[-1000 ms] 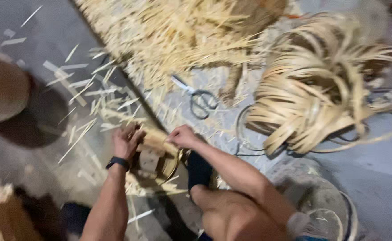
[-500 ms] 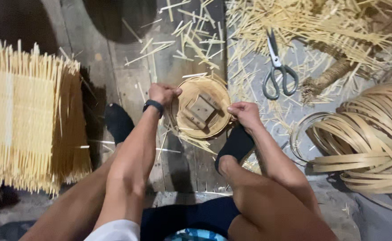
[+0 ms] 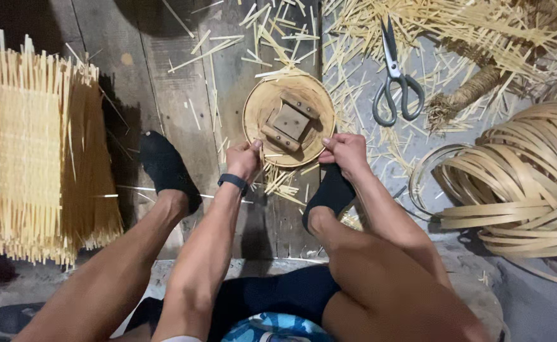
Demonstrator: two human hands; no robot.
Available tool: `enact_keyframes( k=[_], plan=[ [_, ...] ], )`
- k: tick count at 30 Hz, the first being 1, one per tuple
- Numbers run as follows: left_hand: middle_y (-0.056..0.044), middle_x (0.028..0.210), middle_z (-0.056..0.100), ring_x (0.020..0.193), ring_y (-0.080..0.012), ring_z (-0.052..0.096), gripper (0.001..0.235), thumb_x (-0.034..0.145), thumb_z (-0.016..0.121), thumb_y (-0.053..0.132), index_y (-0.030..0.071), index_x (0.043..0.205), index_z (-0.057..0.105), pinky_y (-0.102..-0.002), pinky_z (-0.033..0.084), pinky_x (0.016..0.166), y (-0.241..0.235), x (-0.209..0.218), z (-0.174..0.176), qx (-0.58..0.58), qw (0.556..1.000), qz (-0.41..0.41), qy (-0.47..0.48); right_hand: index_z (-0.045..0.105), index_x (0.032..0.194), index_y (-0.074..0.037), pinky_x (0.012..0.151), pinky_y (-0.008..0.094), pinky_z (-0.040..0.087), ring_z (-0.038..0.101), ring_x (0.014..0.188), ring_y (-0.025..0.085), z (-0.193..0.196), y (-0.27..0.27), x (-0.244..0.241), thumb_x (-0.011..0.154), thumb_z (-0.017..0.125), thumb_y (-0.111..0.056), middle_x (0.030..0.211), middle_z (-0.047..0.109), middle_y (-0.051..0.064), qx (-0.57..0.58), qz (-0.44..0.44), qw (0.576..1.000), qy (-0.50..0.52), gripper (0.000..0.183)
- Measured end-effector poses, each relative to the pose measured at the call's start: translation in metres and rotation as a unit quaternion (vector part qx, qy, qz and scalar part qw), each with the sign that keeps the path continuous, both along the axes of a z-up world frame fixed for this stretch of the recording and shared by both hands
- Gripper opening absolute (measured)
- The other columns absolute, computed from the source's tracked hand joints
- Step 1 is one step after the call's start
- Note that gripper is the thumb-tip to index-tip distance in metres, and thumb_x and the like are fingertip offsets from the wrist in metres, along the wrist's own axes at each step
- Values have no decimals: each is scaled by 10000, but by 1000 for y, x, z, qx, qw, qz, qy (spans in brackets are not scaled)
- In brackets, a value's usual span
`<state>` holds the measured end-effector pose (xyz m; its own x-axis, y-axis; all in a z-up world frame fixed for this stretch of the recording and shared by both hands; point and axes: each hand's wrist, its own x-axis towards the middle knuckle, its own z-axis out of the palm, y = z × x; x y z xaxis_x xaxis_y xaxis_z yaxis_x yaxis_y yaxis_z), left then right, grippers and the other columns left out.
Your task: The person places a circular bamboo basket base on a woven mat, then uses scissors to trim the protruding bamboo strips around the edge. The person repeats this process for several basket bases, stacking the finished pieces.
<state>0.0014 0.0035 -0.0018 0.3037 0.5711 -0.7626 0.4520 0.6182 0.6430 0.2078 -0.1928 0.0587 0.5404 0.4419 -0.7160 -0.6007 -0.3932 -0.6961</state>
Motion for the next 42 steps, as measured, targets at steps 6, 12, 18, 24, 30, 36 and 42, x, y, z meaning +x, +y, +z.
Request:
enact_keyframes(
  k=[6,12,18,24,30,36,42],
  plan=[
    [-53,710,664,550,-160,596,170,930,686,191,24,905,699,-317,503,512,-29,1,21,-222,963,113,-104,689,1047,78,629,332,663,770,732,232,9,2,-11,966,650,-90,907,757,171,43,-41,996,59,190],
    [-41,687,670,531,-122,561,152,916,736,127,-8,851,716,-297,456,485,-65,20,9,-61,995,77,-32,700,1035,69,608,344,653,768,731,249,12,12,-18,940,686,-125,887,761,142,-6,-48,999,12,216],
    [-50,699,670,590,-115,563,202,943,717,202,1,922,734,-289,453,532,22,12,93,193,952,-233,-31,319,1403,112,947,455,524,589,1139,340,61,19,11,818,909,-337,1271,513,299,38,115,953,-277,945],
    [-141,1257,692,1177,-238,648,464,1058,565,398,42,1341,653,-363,527,998,5,62,169,372,889,-175,-202,320,1432,38,1036,405,563,635,1187,296,101,70,5,742,875,-341,1333,537,255,90,-5,994,-68,964],
    [-198,1281,719,1152,-288,739,543,1127,454,463,46,1456,566,-363,598,957,-15,82,178,436,872,-136,-175,582,1283,12,962,430,569,678,1073,261,112,70,-9,863,745,-325,1169,675,143,204,-117,960,149,563],
    [-148,790,717,671,-236,652,426,1079,476,354,91,1315,714,-361,510,601,19,78,143,496,855,-145,-57,584,1281,-65,915,489,567,696,1028,269,119,51,12,798,676,-359,1122,695,94,210,-150,940,225,573],
    [-80,722,720,669,-129,625,481,1057,602,400,-20,898,775,-308,514,604,118,46,69,363,931,-43,-20,521,1448,36,1093,506,510,641,1212,375,93,-19,76,828,728,-328,1322,607,203,134,-123,983,5,748]
  ],
)
